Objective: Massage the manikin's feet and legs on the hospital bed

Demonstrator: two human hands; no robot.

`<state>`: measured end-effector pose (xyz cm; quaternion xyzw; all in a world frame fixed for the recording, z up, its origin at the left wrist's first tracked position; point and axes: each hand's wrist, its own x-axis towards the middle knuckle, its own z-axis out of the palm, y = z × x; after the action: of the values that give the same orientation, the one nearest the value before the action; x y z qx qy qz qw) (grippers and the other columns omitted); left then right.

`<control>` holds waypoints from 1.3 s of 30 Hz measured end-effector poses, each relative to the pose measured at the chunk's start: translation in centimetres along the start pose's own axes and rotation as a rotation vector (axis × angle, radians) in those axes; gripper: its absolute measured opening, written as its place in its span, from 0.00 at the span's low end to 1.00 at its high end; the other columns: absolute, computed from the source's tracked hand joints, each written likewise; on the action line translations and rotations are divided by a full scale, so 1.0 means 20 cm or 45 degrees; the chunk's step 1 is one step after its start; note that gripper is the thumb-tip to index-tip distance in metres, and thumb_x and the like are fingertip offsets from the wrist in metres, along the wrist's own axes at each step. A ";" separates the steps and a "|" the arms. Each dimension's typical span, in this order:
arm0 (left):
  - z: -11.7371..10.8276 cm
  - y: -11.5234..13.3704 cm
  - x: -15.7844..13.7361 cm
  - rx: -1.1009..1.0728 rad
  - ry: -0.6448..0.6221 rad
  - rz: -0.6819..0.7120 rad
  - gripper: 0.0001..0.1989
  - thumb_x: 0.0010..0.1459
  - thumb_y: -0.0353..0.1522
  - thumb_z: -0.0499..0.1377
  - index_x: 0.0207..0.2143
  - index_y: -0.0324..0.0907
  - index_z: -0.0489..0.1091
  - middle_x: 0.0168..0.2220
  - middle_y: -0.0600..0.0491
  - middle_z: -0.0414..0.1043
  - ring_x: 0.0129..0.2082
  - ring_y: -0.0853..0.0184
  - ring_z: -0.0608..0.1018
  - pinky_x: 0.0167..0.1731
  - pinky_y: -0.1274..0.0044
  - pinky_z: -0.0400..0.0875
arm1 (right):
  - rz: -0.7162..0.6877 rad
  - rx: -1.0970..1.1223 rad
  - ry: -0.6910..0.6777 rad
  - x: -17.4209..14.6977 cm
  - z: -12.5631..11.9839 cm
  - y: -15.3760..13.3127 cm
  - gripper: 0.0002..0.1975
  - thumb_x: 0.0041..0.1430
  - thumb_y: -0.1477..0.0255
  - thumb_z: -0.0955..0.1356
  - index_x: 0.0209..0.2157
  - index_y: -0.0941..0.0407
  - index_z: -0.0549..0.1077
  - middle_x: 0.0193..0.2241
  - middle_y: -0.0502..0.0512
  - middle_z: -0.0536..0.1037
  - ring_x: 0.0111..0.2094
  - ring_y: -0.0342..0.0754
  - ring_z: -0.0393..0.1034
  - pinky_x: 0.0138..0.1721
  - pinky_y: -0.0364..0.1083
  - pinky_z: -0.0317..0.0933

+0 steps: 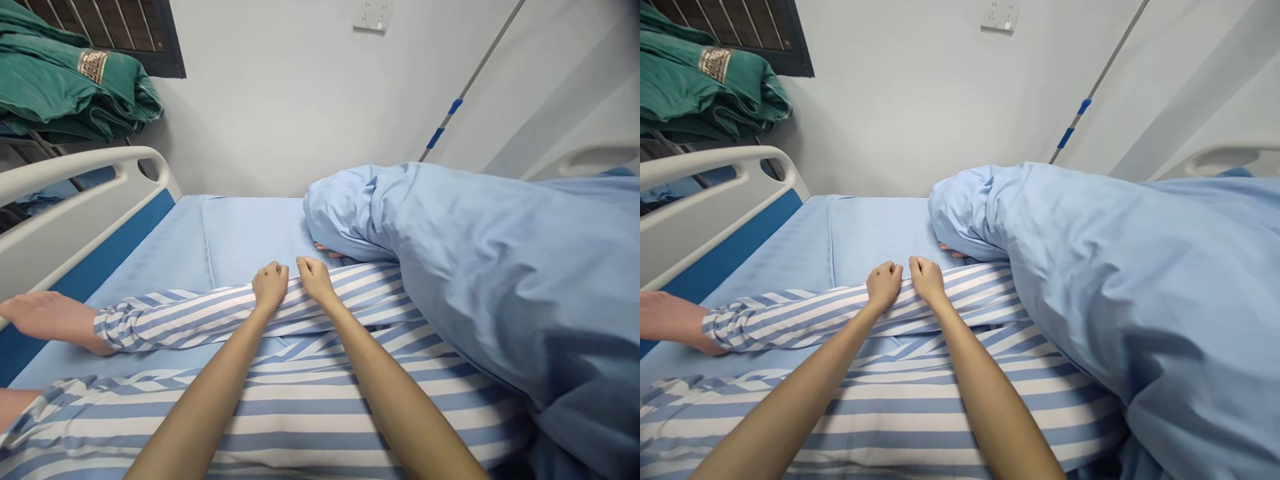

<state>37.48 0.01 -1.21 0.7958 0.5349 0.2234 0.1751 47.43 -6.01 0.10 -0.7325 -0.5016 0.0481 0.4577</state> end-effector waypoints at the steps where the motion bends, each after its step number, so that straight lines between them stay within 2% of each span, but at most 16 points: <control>1: 0.00 0.00 0.00 -0.014 -0.005 0.005 0.14 0.55 0.37 0.45 0.23 0.45 0.67 0.26 0.51 0.71 0.29 0.65 0.71 0.25 0.77 0.54 | 0.002 0.013 0.005 0.00 0.00 0.00 0.20 0.59 0.62 0.56 0.16 0.55 0.54 0.14 0.45 0.55 0.19 0.40 0.50 0.23 0.42 0.42; 6: -0.04 0.02 0.04 -0.168 -0.047 -0.045 0.15 0.52 0.37 0.47 0.17 0.42 0.61 0.20 0.54 0.66 0.23 0.69 0.66 0.22 0.78 0.52 | 0.032 0.101 0.022 0.02 -0.02 -0.01 0.21 0.59 0.61 0.55 0.15 0.55 0.54 0.13 0.45 0.55 0.19 0.40 0.50 0.22 0.41 0.43; 9: -0.06 0.08 0.06 -0.403 -0.001 -0.011 0.15 0.52 0.36 0.46 0.15 0.41 0.56 0.16 0.56 0.59 0.20 0.72 0.62 0.22 0.79 0.52 | 0.053 0.175 0.032 0.02 -0.02 -0.01 0.21 0.59 0.61 0.55 0.15 0.55 0.55 0.13 0.45 0.56 0.19 0.40 0.51 0.22 0.41 0.44; 12: -0.03 0.17 0.05 -0.690 0.054 -0.002 0.15 0.52 0.36 0.45 0.15 0.41 0.55 0.16 0.58 0.56 0.20 0.73 0.60 0.21 0.80 0.53 | 0.058 0.216 0.027 0.03 -0.02 0.00 0.21 0.58 0.61 0.55 0.15 0.55 0.56 0.14 0.45 0.57 0.19 0.40 0.52 0.22 0.41 0.45; 14: 0.00 0.21 0.02 -0.760 0.062 -0.013 0.15 0.53 0.36 0.44 0.16 0.41 0.55 0.16 0.58 0.57 0.20 0.73 0.61 0.22 0.80 0.53 | 0.061 0.231 0.025 0.03 -0.02 0.00 0.20 0.58 0.62 0.56 0.16 0.55 0.57 0.14 0.45 0.59 0.20 0.40 0.53 0.22 0.41 0.46; 21: 0.05 0.25 -0.07 -0.326 0.040 0.037 0.20 0.60 0.38 0.41 0.24 0.43 0.66 0.27 0.52 0.72 0.27 0.69 0.69 0.28 0.79 0.55 | 0.141 0.289 0.162 0.02 -0.02 0.00 0.19 0.58 0.62 0.56 0.16 0.55 0.55 0.14 0.45 0.59 0.20 0.40 0.53 0.23 0.41 0.47; 24: 0.04 0.25 -0.06 -0.255 0.015 0.057 0.20 0.61 0.37 0.40 0.26 0.44 0.68 0.29 0.51 0.73 0.29 0.69 0.70 0.29 0.79 0.56 | 0.147 0.243 0.164 0.02 -0.01 0.00 0.20 0.58 0.62 0.55 0.16 0.55 0.56 0.14 0.46 0.60 0.19 0.40 0.53 0.23 0.41 0.47; 27: 0.04 0.24 -0.06 -0.214 0.028 0.043 0.19 0.61 0.36 0.41 0.27 0.44 0.69 0.30 0.51 0.74 0.30 0.68 0.71 0.29 0.78 0.55 | 0.136 0.099 0.079 0.04 -0.04 -0.01 0.20 0.58 0.64 0.55 0.16 0.55 0.59 0.15 0.47 0.63 0.20 0.41 0.55 0.23 0.41 0.46; 31: 0.05 0.25 -0.06 -0.200 0.036 0.042 0.20 0.61 0.36 0.40 0.27 0.45 0.69 0.31 0.51 0.74 0.30 0.68 0.71 0.28 0.78 0.54 | -0.038 -0.170 -0.095 0.09 -0.15 -0.02 0.19 0.58 0.66 0.58 0.15 0.55 0.63 0.15 0.49 0.66 0.20 0.43 0.56 0.24 0.43 0.43; 34: 0.06 0.25 -0.07 -0.183 0.028 0.023 0.20 0.60 0.37 0.40 0.26 0.45 0.69 0.31 0.52 0.74 0.29 0.67 0.71 0.27 0.77 0.53 | -0.083 -0.170 -0.069 0.09 -0.19 0.01 0.19 0.58 0.65 0.57 0.15 0.55 0.62 0.15 0.49 0.65 0.20 0.42 0.55 0.24 0.43 0.42; 39: 0.07 0.26 -0.07 -0.163 0.041 0.048 0.20 0.59 0.37 0.40 0.25 0.44 0.68 0.30 0.51 0.74 0.29 0.67 0.70 0.28 0.77 0.53 | 0.042 -0.114 0.043 0.04 -0.14 0.09 0.20 0.59 0.63 0.56 0.16 0.55 0.60 0.15 0.47 0.62 0.20 0.41 0.53 0.24 0.43 0.41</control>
<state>41.76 -3.19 0.10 0.7891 0.5073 0.2734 0.2128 50.52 -7.29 0.83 -0.7612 -0.4832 0.0208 0.4320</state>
